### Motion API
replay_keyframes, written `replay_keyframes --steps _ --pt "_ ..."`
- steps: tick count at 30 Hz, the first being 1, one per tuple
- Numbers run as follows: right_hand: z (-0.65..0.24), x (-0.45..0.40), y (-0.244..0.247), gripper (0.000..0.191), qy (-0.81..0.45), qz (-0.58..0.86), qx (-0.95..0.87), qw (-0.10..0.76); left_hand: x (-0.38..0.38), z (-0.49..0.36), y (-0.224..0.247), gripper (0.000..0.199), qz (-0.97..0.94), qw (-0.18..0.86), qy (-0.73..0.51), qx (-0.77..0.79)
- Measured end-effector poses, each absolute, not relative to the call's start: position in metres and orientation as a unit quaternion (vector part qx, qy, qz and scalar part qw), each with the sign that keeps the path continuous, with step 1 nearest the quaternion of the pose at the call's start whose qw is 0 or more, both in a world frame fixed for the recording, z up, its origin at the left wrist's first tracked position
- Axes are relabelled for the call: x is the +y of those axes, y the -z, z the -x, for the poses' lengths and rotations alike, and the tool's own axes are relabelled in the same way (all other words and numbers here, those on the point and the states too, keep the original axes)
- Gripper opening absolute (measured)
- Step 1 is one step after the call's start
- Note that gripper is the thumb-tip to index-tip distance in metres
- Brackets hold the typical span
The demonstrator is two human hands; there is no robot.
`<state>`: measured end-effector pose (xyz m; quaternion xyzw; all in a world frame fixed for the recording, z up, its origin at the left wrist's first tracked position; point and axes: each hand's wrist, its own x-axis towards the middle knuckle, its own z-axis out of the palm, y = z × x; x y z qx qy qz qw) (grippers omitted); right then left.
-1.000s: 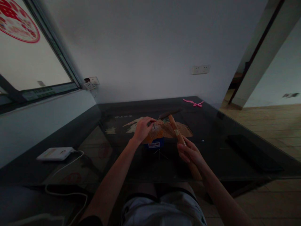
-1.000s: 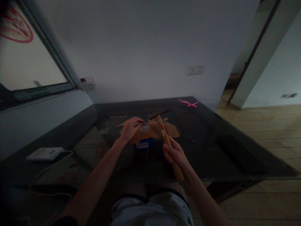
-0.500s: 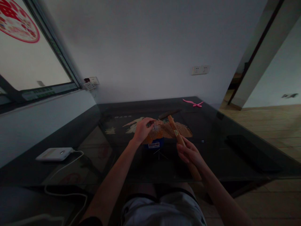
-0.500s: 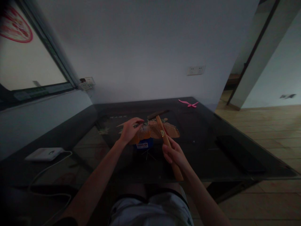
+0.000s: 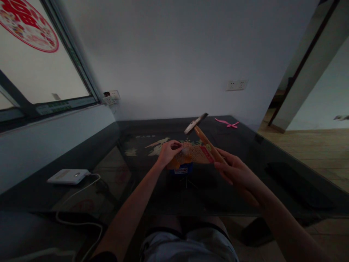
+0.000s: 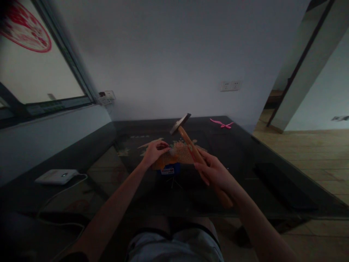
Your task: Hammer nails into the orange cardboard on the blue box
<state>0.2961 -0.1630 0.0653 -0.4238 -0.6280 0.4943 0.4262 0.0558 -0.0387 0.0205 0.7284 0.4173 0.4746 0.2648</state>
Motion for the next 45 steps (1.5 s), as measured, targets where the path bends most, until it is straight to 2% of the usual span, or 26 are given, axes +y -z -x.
replay_keyframes --steps 4,11,16,22,28,34,40,45 --pt "-0.296 -0.172 -0.091 0.065 -0.463 0.455 -0.677 0.345 -0.038 -0.054 -0.021 0.012 -0.727 0.264 -0.455 0.442" --pt "-0.289 -0.167 -0.107 0.063 -0.431 0.474 -0.724 0.257 -0.036 -0.053 -0.02 0.016 -0.731 0.262 -0.424 0.466" --pt "-0.29 -0.169 -0.116 0.057 -0.402 0.462 -0.743 0.27 -0.039 -0.055 -0.023 0.014 -0.717 0.275 -0.432 0.472" --pt "-0.288 -0.169 -0.109 0.061 -0.411 0.473 -0.747 0.224 -0.044 -0.057 -0.029 0.011 -0.718 0.268 -0.412 0.493" --pt "-0.289 -0.174 -0.113 0.06 -0.389 0.473 -0.748 0.257 -0.045 -0.059 -0.03 0.009 -0.704 0.288 -0.42 0.494" --pt "-0.288 -0.17 -0.104 0.062 -0.407 0.475 -0.749 0.22 -0.043 -0.056 -0.027 0.015 -0.725 0.26 -0.405 0.492" --pt "-0.289 -0.174 -0.102 0.063 -0.406 0.477 -0.738 0.253 -0.047 -0.058 -0.031 0.01 -0.72 0.268 -0.408 0.494" --pt "-0.288 -0.173 -0.098 0.064 -0.425 0.477 -0.732 0.237 -0.047 -0.057 -0.031 0.012 -0.726 0.253 -0.397 0.501"
